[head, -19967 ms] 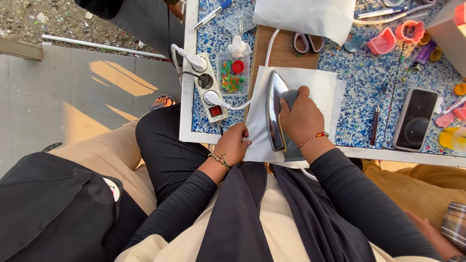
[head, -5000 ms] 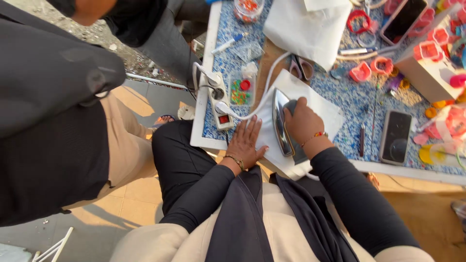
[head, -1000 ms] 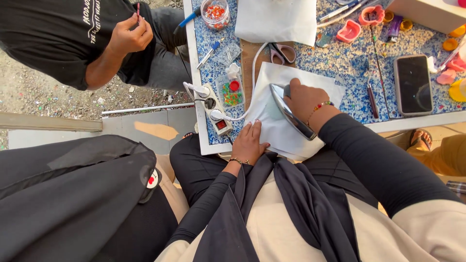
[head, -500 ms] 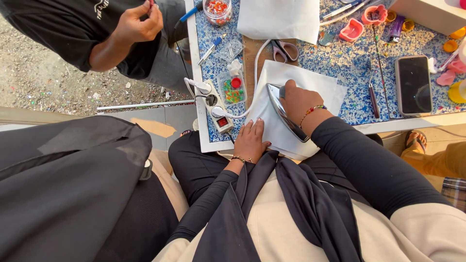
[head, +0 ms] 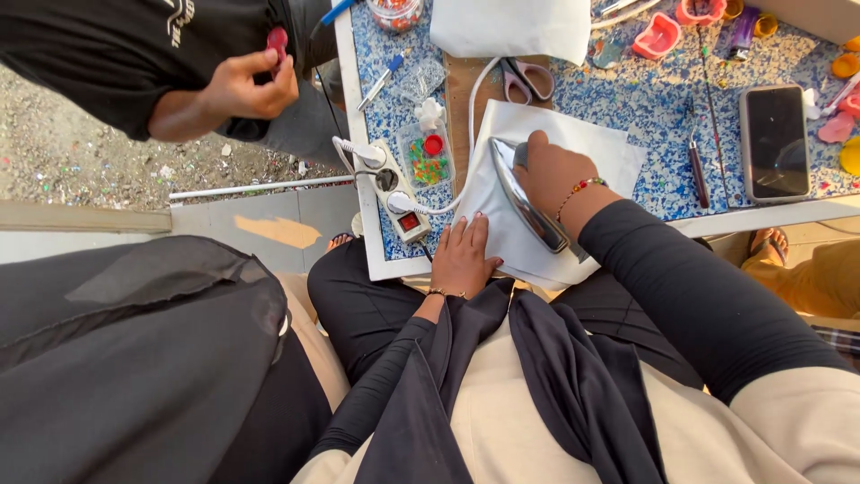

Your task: Using an iron to melt and bond plastic sheets for recycling or craft purposes.

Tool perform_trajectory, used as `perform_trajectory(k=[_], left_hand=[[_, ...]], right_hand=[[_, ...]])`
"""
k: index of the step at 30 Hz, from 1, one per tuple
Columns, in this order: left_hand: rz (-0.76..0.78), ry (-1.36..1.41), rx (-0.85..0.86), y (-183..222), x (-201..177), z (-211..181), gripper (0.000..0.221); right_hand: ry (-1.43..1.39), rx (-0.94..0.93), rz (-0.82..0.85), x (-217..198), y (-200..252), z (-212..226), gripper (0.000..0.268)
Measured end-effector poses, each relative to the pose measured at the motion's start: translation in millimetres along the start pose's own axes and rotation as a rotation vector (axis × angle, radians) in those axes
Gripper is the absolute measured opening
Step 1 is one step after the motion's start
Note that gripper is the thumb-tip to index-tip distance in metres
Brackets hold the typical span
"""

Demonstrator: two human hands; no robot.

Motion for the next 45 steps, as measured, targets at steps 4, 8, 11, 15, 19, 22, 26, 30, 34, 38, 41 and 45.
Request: perform_trajectory(k=[4, 8, 11, 15, 19, 22, 26, 30, 34, 38, 41, 45], left_hand=[[0.006, 0.029, -0.022, 3.3, 3.8, 3.3, 0.092], [-0.012, 0.038, -0.022, 10.2, 6.7, 4.5, 0.092], [-0.016, 0.036, -0.026, 11.9, 13.5, 2.4, 0.093], [-0.016, 0.042, -0.057, 12.2, 11.6, 4.8, 0.096], [-0.007, 0.062, -0.074, 7.8, 7.2, 4.5, 0.097], [-0.001, 0.070, -0.081, 8.1, 2.9, 5.8, 0.096], [-0.010, 0.093, -0.071, 11.2, -0.9, 5.5, 0.095], [-0.009, 0.105, -0.072, 12.0, 2.1, 5.0, 0.096], [-0.018, 0.090, -0.088, 11.5, 6.2, 5.8, 0.097], [-0.010, 0.054, -0.097, 12.3, 7.1, 8.1, 0.097], [-0.015, 0.041, -0.090, 9.4, 4.9, 11.7, 0.097], [0.006, 0.030, -0.078, 12.2, 9.2, 11.6, 0.097]], right_hand=[[-0.003, -0.009, 0.054, -5.8, 20.7, 6.2, 0.042], [-0.005, 0.007, 0.071, -0.7, 19.5, 15.6, 0.042], [-0.005, 0.012, 0.012, 8.8, -2.0, 13.0, 0.041], [-0.024, 0.007, -0.046, 10.4, -30.7, 16.3, 0.041], [-0.029, 0.024, -0.051, 8.1, -18.9, 12.8, 0.041], [-0.021, 0.023, -0.013, 3.7, 3.5, 16.4, 0.041], [0.018, 0.058, 0.047, 0.0, 15.0, 21.5, 0.043], [0.044, 0.039, 0.002, 4.1, -3.4, 23.8, 0.044], [0.025, 0.032, -0.031, 2.6, -30.5, 25.9, 0.045], [0.001, 0.050, -0.031, -0.4, -34.2, 23.8, 0.044], [-0.001, 0.053, -0.018, -6.5, -26.6, 19.5, 0.045], [0.031, 0.112, 0.014, -11.6, -7.1, 0.7, 0.047]])
Point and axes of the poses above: each hand's wrist, its own y-axis away from the middle knuckle, its own x-axis out of the palm, z = x × y, the point moved 3 cm from there along -y, towards the middle knuckle, and after that the axes turned 13 degrees about -z, right-handed, at the moved point
